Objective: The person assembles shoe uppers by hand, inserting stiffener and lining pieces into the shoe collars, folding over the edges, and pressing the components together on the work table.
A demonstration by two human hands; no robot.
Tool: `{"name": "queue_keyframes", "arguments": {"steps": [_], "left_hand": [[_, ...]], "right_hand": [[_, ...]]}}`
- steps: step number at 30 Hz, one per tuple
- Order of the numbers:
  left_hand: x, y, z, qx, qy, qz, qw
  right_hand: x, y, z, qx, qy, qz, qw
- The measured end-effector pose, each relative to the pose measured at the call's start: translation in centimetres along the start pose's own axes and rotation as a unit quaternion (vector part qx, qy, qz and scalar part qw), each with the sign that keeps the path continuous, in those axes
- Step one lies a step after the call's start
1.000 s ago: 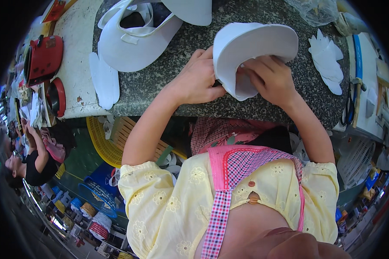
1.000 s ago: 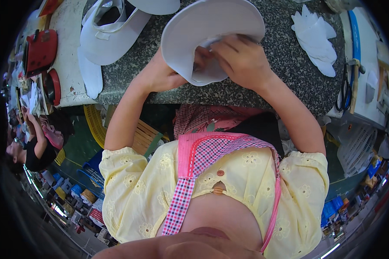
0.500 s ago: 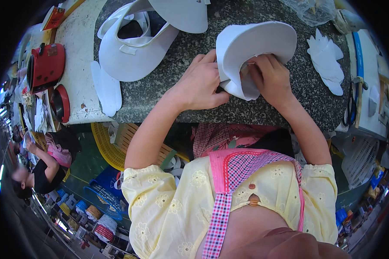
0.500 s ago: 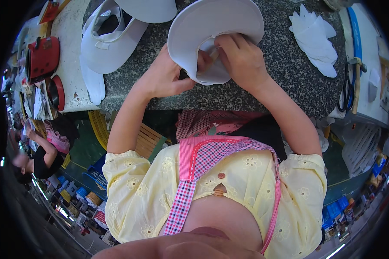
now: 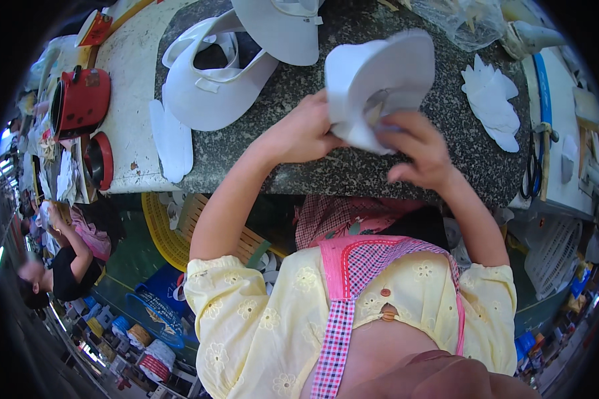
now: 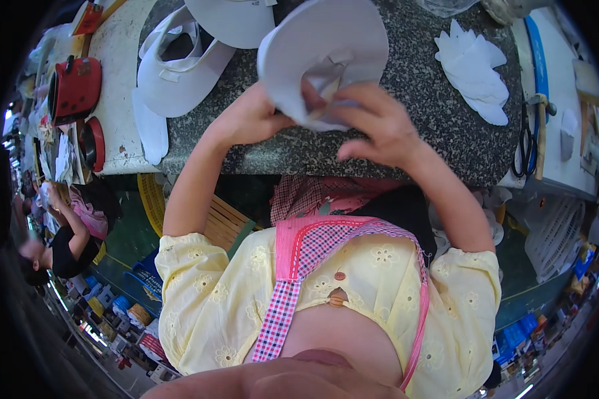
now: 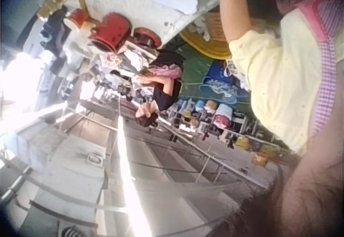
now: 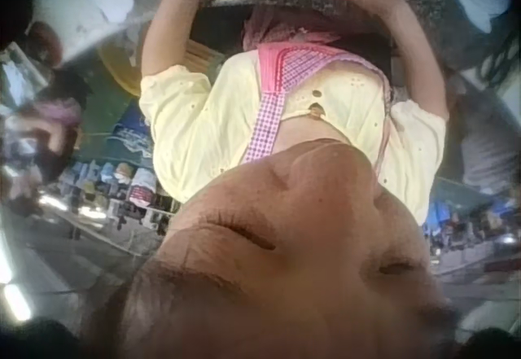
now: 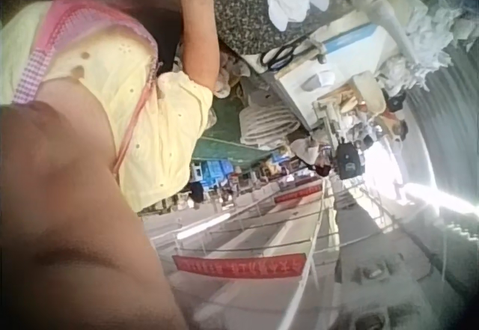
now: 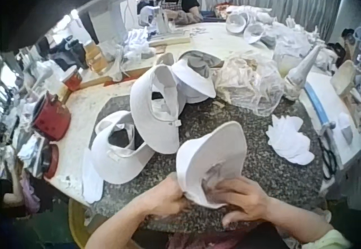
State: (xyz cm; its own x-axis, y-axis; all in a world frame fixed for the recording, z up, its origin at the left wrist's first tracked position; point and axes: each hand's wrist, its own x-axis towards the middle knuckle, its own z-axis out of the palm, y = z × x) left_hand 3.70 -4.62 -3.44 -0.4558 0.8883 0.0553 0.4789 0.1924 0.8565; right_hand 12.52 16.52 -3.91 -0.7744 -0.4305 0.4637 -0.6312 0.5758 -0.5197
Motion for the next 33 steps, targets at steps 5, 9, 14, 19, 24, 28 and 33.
{"name": "queue_keyframes", "arguments": {"steps": [5, 9, 14, 19, 24, 28, 33], "left_hand": [[1.8, 3.0, -1.0, -0.156, 0.189, -0.147, 0.958], [4.6, 4.9, 0.8, 0.063, 0.454, 0.079, 0.885], [3.8, 7.6, 3.7, 0.256, 0.4, 0.246, 0.845], [3.8, 7.8, 5.5, 0.107, 0.385, 0.147, 0.905], [4.0, 9.0, 4.9, 0.113, 0.297, 0.062, 0.946], [4.4, 8.5, 5.2, 0.104, 0.284, 0.043, 0.952], [4.3, 7.8, 3.4, -0.1, 0.106, -0.024, 0.989]], "right_hand": [[-0.8, -0.8, -0.7, 0.396, 0.066, 0.354, 0.845], [0.0, -2.7, -0.4, 0.682, 0.289, 0.27, 0.615], [-0.4, -4.2, -1.1, 0.727, 0.328, 0.244, 0.552], [-1.1, -4.7, -1.1, 0.756, 0.357, 0.267, 0.479], [-2.4, -3.6, -0.4, 0.736, 0.373, 0.23, 0.516], [-3.6, -1.2, 0.4, 0.57, 0.376, 0.225, 0.695], [-3.2, -0.5, -1.5, 0.796, 0.296, 0.193, 0.491]]}}
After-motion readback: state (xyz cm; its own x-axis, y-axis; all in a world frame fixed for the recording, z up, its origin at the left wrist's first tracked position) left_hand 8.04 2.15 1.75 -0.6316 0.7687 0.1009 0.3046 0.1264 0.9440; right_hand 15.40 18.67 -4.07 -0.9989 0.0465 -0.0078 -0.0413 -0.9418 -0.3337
